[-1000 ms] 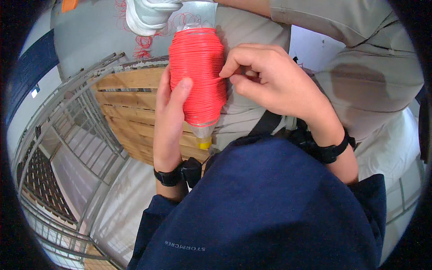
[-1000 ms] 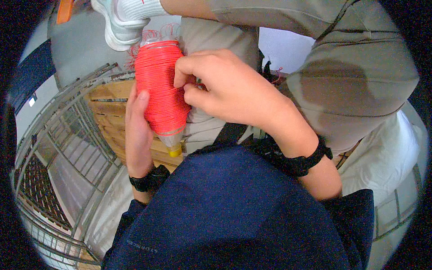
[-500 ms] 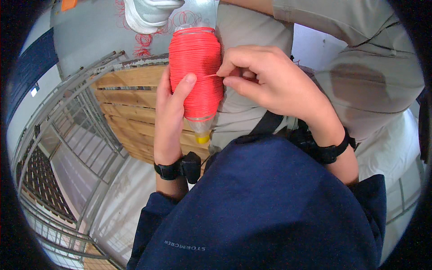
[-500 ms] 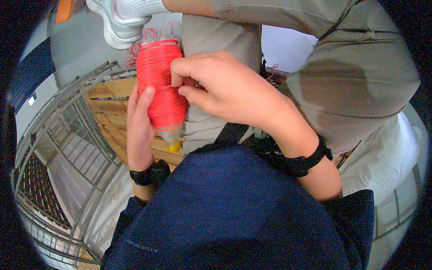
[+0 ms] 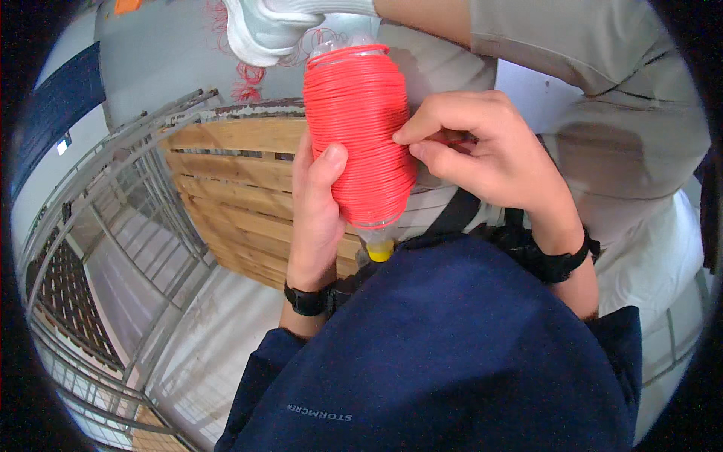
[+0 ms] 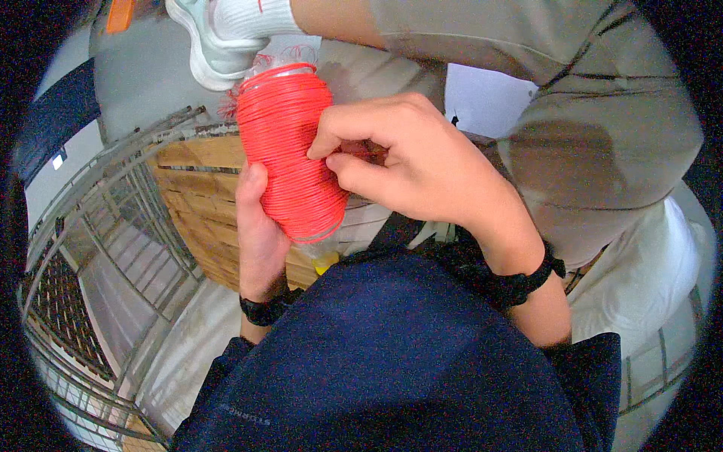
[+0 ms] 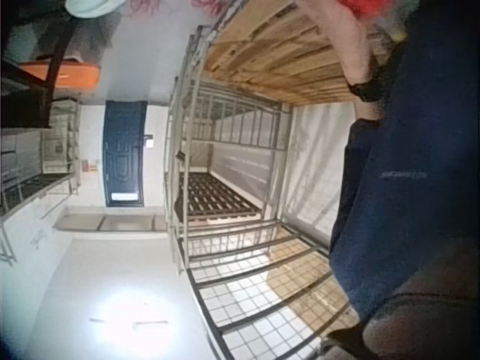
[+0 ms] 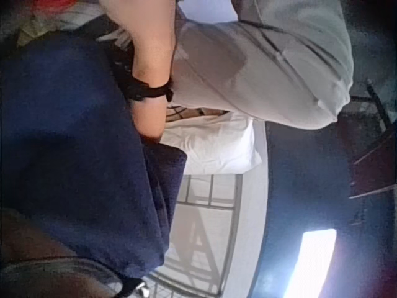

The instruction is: The person winds a red wire around a plastic bottle by hand.

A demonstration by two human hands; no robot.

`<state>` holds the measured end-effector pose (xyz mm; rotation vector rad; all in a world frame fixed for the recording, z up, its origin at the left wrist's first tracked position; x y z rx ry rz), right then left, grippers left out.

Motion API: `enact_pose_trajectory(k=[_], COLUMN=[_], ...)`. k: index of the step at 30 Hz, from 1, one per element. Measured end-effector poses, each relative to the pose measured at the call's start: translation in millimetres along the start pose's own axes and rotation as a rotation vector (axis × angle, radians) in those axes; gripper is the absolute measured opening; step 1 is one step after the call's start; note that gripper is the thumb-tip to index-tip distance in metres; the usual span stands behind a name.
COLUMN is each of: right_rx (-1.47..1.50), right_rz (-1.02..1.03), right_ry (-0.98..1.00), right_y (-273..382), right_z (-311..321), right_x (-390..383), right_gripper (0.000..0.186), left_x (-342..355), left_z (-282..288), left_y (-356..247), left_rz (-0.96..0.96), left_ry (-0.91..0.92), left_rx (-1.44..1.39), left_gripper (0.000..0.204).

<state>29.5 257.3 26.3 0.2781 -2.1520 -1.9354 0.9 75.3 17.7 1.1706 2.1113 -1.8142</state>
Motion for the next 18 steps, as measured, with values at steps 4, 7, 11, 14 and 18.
enact_pose_trajectory(k=[4, 7, 11, 14, 18], right_rx=[0.058, 0.081, -0.009, -0.022, -0.038], right_rz=[0.002, -0.008, 0.005, -0.013, 0.038], right_ry=[0.053, 0.046, 0.056, 0.077, 0.044], right_y=[-3.3, -1.5, 4.3, 1.5, -2.4], right_z=[-7.5, -6.0, -6.0, -6.2, -8.0], right_x=[4.2, 3.3, 1.9, 2.9, 1.8], right_gripper=[0.011, 0.012, 0.011, 0.012, 0.013], left_x=[0.8, 1.0, -2.1, 2.4, 6.4], left_z=[6.9, 10.3, 10.0, 9.8, 0.1], left_y=[-6.6, -5.1, -3.8, -6.1, -15.8], left_rz=[0.018, 0.094, 0.097, 0.060, 0.031], left_ry=[0.032, 0.107, 0.076, 0.080, 0.062], left_rx=[0.081, 0.138, 0.166, 0.179, 0.254], left_gripper=[0.063, 0.059, 0.053, 0.053, 0.056])
Point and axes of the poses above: each hand's wrist, its own x-axis towards the middle knuckle, its own z-axis out of the back of the hand, y = z × x, the point moved 7 cm from there along x, towards the middle knuckle, and after that the axes turned 13 degrees about y, right-handed, at the moved point
